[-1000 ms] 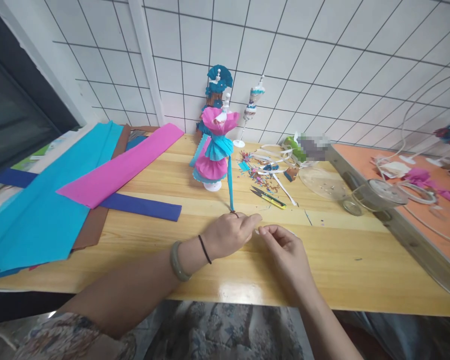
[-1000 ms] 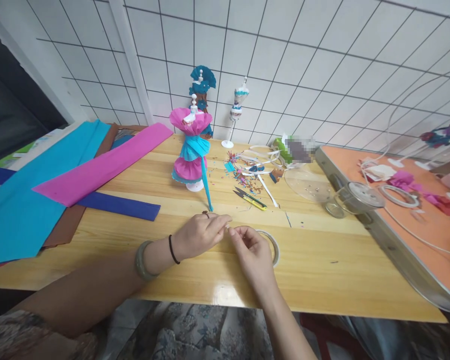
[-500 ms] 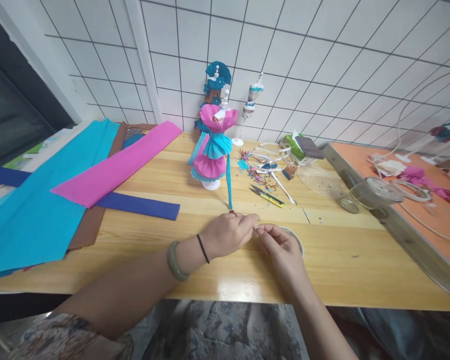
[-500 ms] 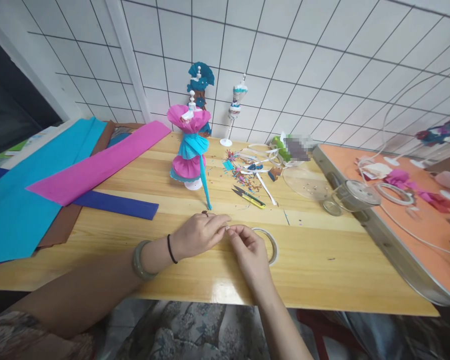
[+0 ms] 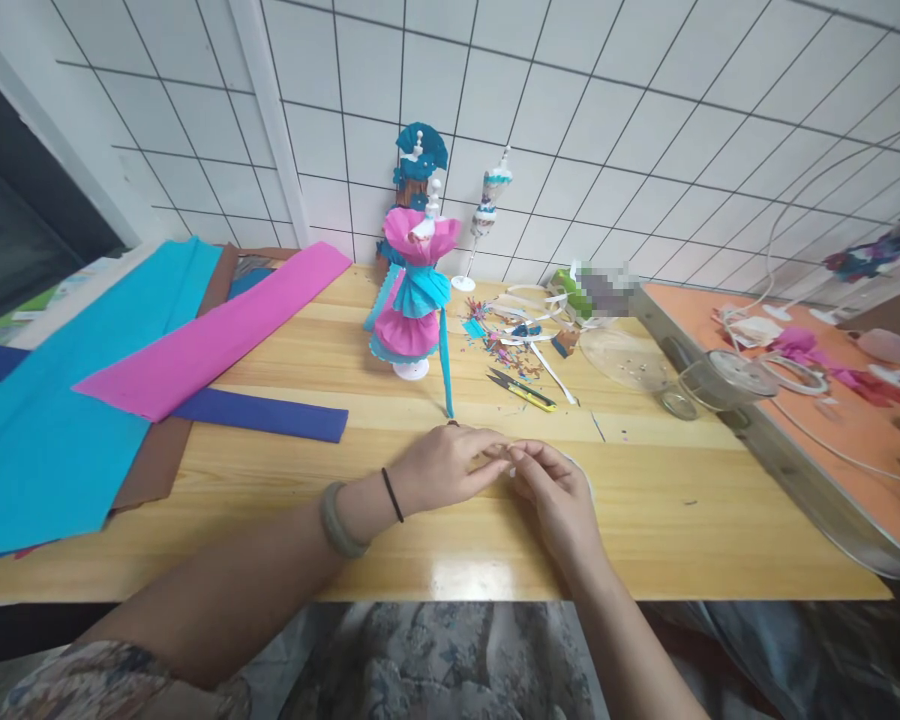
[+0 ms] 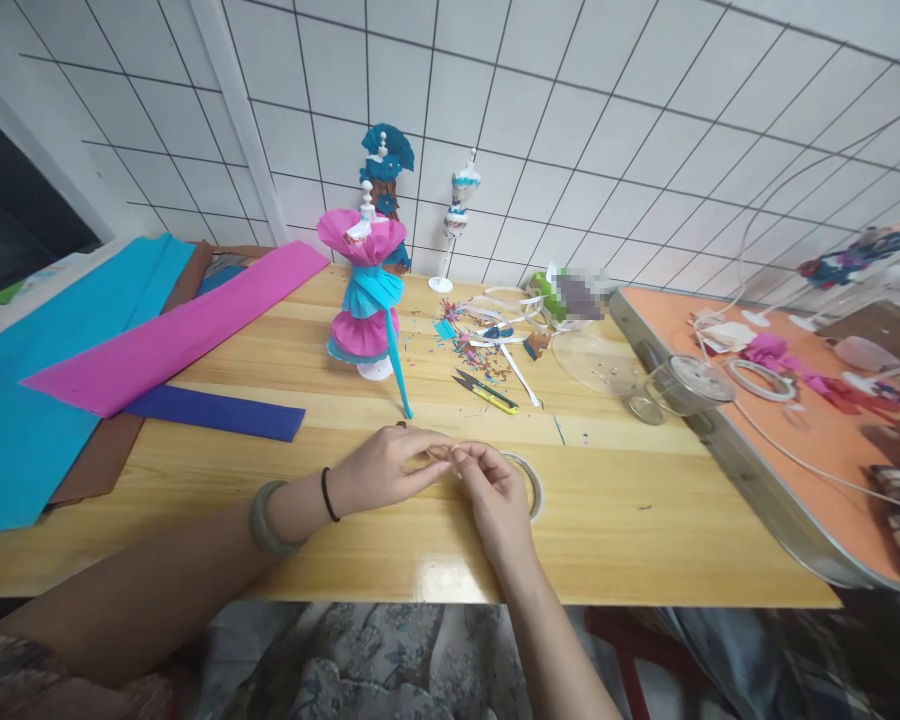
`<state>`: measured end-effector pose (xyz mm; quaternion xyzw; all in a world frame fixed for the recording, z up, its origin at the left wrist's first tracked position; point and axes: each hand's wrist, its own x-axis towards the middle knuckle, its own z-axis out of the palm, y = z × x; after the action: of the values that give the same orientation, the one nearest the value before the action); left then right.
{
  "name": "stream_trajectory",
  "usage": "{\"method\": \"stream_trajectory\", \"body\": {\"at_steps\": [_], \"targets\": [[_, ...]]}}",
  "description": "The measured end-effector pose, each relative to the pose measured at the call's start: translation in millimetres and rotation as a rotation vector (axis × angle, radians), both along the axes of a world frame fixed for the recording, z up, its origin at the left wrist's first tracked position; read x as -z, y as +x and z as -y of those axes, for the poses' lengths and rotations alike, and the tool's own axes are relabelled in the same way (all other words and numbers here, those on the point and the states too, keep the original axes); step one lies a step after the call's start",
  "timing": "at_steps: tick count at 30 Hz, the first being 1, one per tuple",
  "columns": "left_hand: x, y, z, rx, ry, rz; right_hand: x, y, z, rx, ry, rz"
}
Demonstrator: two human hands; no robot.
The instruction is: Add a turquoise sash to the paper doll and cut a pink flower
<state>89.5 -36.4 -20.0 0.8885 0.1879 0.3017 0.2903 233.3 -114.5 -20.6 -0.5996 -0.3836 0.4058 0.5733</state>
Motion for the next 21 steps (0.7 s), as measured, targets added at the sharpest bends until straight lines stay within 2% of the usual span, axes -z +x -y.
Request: {"method": "stream_trajectory", "body": {"at_steps": [2,4,13,21], "targets": [[-1.4,0.6,-0.6,-0.016,-0.160,0.058,-1.1,-0.6,0.4,-0.005,0.009,0.020],[-2.3,1.0,-2.0,-0.043,-0.237,0.066,-2.4,-1.8,0.9,-0.012,0.012,0.066],[-0.9,2.5,-4.5,-0.086,-0.270,0.030,4.9,-3.7,2.3,-0.022,0.016,0.210],[4.9,3.4,-6.8,-0.008,-0.538,0.045,6.6,-2.6,3.5,-0.059,0.009,0.217]]}}
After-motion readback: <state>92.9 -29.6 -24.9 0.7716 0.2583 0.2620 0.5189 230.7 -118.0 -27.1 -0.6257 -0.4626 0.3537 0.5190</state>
